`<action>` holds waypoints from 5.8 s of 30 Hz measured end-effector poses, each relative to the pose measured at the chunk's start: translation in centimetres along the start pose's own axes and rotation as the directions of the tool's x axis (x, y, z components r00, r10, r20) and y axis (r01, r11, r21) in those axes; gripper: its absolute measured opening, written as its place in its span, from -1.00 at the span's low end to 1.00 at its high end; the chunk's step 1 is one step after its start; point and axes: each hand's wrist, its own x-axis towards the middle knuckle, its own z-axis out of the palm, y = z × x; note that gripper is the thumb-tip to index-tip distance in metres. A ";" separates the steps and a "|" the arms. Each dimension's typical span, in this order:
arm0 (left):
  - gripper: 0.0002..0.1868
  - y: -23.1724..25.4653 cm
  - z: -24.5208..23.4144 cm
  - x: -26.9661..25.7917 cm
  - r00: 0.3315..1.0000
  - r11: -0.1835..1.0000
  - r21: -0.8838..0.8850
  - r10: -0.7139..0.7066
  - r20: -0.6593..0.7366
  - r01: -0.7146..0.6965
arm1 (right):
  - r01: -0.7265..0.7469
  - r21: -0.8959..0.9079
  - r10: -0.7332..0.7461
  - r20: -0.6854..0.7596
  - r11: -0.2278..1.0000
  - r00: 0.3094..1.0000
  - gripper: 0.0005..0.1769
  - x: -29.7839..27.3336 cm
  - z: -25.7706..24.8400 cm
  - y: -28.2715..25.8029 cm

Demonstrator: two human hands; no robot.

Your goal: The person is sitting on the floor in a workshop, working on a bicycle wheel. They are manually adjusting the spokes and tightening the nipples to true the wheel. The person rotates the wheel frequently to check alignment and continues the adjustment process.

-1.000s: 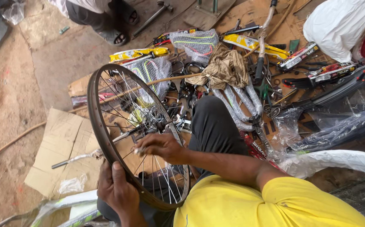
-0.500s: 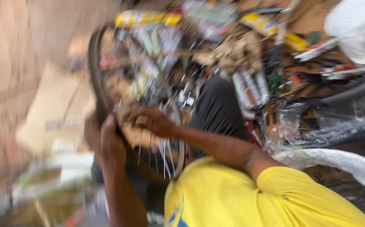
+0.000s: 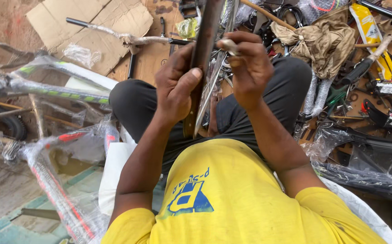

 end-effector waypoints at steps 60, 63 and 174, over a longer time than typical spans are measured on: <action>-0.61 1.9 0.0 -2.0 0.985 0.851 0.524 0.112 -0.131 -0.027 | -0.086 0.041 0.062 0.407 0.995 0.912 -0.73 -0.1 2.2 0.3; -0.59 1.6 -0.1 -2.2 0.989 0.860 0.511 0.073 -0.132 0.004 | -0.014 -0.076 0.042 0.372 0.997 0.927 -0.58 0.2 1.9 1.3; -0.60 1.3 -0.8 -2.6 0.979 0.854 0.520 0.097 -0.182 0.012 | -0.150 -0.389 0.381 0.628 0.909 0.679 -0.59 2.2 2.5 1.9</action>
